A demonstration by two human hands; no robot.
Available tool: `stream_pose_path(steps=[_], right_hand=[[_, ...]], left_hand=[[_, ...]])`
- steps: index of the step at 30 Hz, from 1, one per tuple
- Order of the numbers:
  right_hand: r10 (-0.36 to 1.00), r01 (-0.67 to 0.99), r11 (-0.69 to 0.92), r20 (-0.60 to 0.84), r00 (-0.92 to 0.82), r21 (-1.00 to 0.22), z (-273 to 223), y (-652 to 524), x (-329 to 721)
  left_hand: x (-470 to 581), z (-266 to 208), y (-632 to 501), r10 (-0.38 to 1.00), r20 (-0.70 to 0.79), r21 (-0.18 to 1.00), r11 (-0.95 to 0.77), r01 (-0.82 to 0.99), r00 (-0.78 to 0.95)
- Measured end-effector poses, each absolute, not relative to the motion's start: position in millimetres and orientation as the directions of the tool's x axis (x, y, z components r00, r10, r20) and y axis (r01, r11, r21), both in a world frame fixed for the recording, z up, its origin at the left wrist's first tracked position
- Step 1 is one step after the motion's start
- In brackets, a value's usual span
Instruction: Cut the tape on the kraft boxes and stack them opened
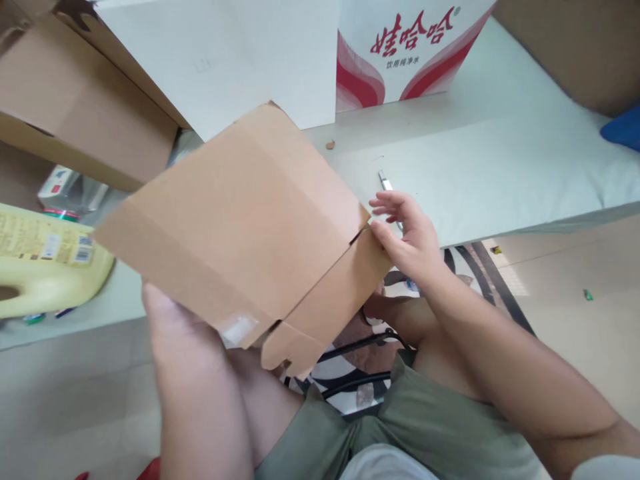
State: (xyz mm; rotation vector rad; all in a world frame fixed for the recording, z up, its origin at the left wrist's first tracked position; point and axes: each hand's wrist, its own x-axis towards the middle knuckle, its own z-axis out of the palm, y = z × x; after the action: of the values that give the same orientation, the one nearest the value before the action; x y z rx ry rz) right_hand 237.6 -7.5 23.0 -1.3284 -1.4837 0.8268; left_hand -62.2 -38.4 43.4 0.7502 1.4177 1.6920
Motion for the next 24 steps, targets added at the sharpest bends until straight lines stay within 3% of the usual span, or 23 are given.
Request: stream_pose_path(steps=[2,5,8,12,15,18,21,24], right_hand=[[0.979,0.340,0.149,0.186,0.080,-0.928,20.2,-3.6,238.1],[0.998,0.087,-0.012,-0.007,0.058,-0.996,14.5,0.6,237.3],[0.987,-0.104,-0.156,-0.152,-0.050,-0.982,13.5,1.9,234.0],[0.984,-0.209,-0.169,-0.177,0.018,-0.963,19.4,-1.4,226.9],[0.985,-0.291,-0.151,-0.167,0.032,-0.945,21.1,-10.7,214.8],[0.967,-0.243,-0.250,-0.228,-0.115,-0.937,20.2,-25.4,197.5],[0.947,-0.217,-0.309,-0.278,-0.162,-0.926,24.5,-39.8,193.4],[0.963,-0.275,-0.249,-0.268,0.034,-0.929,36.6,-53.5,223.9]], left_hand=[[-49.5,52.0,-40.6,0.854,-0.016,0.953,-0.144,-0.265,-0.520],[-53.4,53.1,-31.1,0.803,0.012,0.951,-0.193,-0.241,-0.596],[-71.3,47.8,-18.0,0.853,-0.003,0.946,-0.167,-0.278,-0.522],[-80.4,42.5,-14.0,0.910,0.160,0.888,-0.301,-0.346,-0.382],[-79.2,36.4,-11.7,0.826,0.060,0.887,-0.301,-0.350,-0.560],[-76.8,30.4,-6.2,0.770,-0.100,0.853,-0.260,-0.453,-0.630],[-72.8,28.7,-2.3,0.813,-0.188,0.773,-0.224,-0.594,-0.551],[-69.3,30.8,-2.0,0.857,-0.292,0.729,-0.088,-0.679,-0.425]])
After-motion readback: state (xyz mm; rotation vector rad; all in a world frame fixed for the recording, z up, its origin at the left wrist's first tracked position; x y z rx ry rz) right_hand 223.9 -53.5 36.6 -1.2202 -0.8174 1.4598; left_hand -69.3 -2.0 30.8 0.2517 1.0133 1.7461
